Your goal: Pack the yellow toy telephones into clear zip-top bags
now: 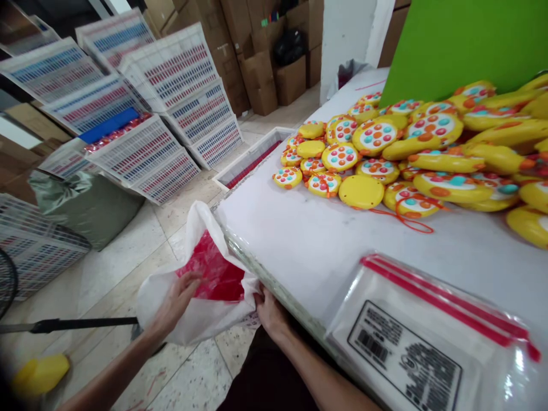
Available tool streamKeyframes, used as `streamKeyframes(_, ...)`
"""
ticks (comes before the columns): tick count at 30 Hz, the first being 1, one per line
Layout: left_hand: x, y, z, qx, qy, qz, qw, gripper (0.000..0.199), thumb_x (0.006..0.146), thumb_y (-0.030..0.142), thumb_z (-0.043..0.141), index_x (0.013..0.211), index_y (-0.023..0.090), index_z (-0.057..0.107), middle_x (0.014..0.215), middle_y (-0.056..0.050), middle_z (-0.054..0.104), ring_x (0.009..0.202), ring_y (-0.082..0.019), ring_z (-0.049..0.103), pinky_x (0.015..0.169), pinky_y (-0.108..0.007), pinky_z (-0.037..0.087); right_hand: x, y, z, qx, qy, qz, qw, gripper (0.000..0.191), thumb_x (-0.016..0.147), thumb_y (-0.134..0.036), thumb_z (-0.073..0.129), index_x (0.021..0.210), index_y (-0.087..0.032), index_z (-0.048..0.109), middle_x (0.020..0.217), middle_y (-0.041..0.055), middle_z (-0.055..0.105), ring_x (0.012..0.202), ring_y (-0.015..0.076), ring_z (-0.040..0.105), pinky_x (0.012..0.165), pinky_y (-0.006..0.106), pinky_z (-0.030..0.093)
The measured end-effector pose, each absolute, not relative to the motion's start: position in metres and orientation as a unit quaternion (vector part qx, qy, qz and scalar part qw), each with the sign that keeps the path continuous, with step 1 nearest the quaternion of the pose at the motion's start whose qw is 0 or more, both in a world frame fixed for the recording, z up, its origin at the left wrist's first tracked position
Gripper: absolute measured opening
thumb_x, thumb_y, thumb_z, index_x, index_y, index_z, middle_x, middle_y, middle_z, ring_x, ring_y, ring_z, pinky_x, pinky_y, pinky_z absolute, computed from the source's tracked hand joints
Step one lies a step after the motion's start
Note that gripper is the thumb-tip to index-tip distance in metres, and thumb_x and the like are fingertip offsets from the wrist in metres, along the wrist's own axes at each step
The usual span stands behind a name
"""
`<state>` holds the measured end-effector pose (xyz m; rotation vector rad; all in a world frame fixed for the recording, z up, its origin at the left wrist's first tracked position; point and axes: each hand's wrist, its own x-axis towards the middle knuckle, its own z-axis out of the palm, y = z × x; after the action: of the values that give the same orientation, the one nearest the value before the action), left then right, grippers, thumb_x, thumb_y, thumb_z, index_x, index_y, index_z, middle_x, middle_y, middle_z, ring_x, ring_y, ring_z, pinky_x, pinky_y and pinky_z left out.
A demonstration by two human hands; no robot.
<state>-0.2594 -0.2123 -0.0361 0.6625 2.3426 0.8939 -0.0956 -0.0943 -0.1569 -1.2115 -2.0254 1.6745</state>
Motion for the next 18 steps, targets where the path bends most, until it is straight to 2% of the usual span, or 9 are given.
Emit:
streamKeyframes(2, -0.259, -0.214, -0.033, 0.294, 0.873, 0.293, 0.256, 0.032, 0.077, 0.045, 0.051, 0.083, 0.016, 0.062, 0.094, -0.009, 0.066, 0.097, -0.030, 0.059, 0.086, -0.041, 0.044, -0.094, -0.094, -0.149, -0.415, -0.701, 0.568, 0.116, 0.039, 0.078, -0.021, 0.047, 0.113, -0.012, 0.061, 0.119, 0.0141, 0.061, 0.117, 0.0285, 0.051, 0.103, 0.043, 0.034)
streamKeyframes(3, -0.258, -0.215, -0.033, 0.315, 0.874, 0.279, 0.244, 0.030, 0.077, 0.043, 0.051, 0.084, 0.016, 0.062, 0.097, -0.010, 0.066, 0.099, -0.030, 0.059, 0.086, -0.040, 0.044, -0.093, -0.094, -0.144, -0.412, -0.706, 0.566, 0.111, 0.040, 0.078, -0.021, 0.046, 0.114, -0.010, 0.059, 0.120, 0.0156, 0.060, 0.118, 0.0290, 0.051, 0.103, 0.043, 0.035)
streamKeyframes(5, -0.255, -0.216, -0.033, 0.349, 0.874, 0.257, 0.218, 0.031, 0.077, 0.039, 0.049, 0.097, 0.017, 0.060, 0.111, -0.010, 0.062, 0.106, -0.028, 0.056, 0.088, -0.039, 0.043, -0.089, -0.096, -0.131, -0.394, -0.719, 0.563, 0.104, 0.044, 0.079, -0.020, 0.046, 0.120, -0.009, 0.055, 0.124, 0.0171, 0.057, 0.122, 0.0281, 0.047, 0.104, 0.041, 0.034)
streamKeyframes(7, -0.254, -0.214, -0.033, 0.378, 0.872, 0.238, 0.202, 0.033, 0.079, 0.035, 0.046, 0.105, 0.017, 0.056, 0.111, -0.010, 0.062, 0.103, -0.025, 0.058, 0.086, -0.037, 0.044, -0.083, -0.099, -0.116, -0.368, -0.734, 0.562, 0.104, 0.054, 0.078, -0.020, 0.049, 0.130, -0.008, 0.045, 0.132, 0.0179, 0.050, 0.128, 0.0261, 0.040, 0.107, 0.038, 0.031)
streamKeyframes(11, -0.255, -0.209, -0.026, 0.414, 0.869, 0.190, 0.195, 0.023, 0.080, 0.033, 0.045, 0.072, 0.018, 0.061, 0.069, -0.006, 0.065, 0.076, -0.023, 0.064, 0.075, -0.035, 0.046, -0.065, -0.104, -0.082, -0.343, -0.774, 0.530, 0.044, 0.080, 0.073, -0.020, 0.056, 0.142, -0.001, 0.021, 0.146, 0.0227, 0.025, 0.136, 0.0267, 0.024, 0.110, 0.038, 0.024)
streamKeyframes(12, -0.256, -0.207, -0.022, 0.420, 0.868, 0.184, 0.192, 0.023, 0.079, 0.035, 0.047, 0.070, 0.018, 0.061, 0.068, -0.006, 0.065, 0.076, -0.024, 0.064, 0.076, -0.035, 0.046, -0.058, -0.106, -0.074, -0.338, -0.784, 0.521, 0.013, 0.079, 0.074, -0.022, 0.055, 0.142, 0.001, 0.021, 0.147, 0.0232, 0.023, 0.136, 0.0277, 0.023, 0.111, 0.040, 0.023)
streamKeyframes(14, -0.258, -0.203, -0.016, 0.428, 0.860, 0.182, 0.211, 0.027, 0.078, 0.039, 0.051, 0.087, 0.017, 0.064, 0.083, -0.008, 0.068, 0.082, -0.024, 0.064, 0.076, -0.035, 0.047, -0.043, -0.109, -0.059, -0.317, -0.795, 0.517, -0.034, 0.071, 0.078, -0.025, 0.052, 0.140, 0.000, 0.029, 0.146, 0.0220, 0.026, 0.135, 0.0294, 0.026, 0.110, 0.043, 0.024)
streamKeyframes(16, -0.260, -0.199, -0.011, 0.438, 0.849, 0.177, 0.235, 0.038, 0.079, 0.042, 0.049, 0.103, 0.016, 0.061, 0.094, -0.009, 0.069, 0.086, -0.023, 0.064, 0.075, -0.033, 0.049, -0.024, -0.113, -0.049, -0.282, -0.795, 0.536, -0.030, 0.062, 0.077, -0.025, 0.053, 0.135, -0.008, 0.042, 0.140, 0.0186, 0.039, 0.129, 0.0303, 0.038, 0.106, 0.044, 0.031)
streamKeyframes(18, -0.263, -0.196, -0.008, 0.449, 0.849, 0.164, 0.225, 0.039, 0.079, 0.041, 0.048, 0.103, 0.014, 0.062, 0.098, -0.011, 0.069, 0.091, -0.025, 0.064, 0.078, -0.033, 0.048, -0.004, -0.116, -0.043, -0.241, -0.797, 0.554, 0.009, 0.054, 0.073, -0.022, 0.056, 0.127, -0.017, 0.054, 0.128, 0.0132, 0.055, 0.116, 0.0282, 0.053, 0.099, 0.040, 0.042)
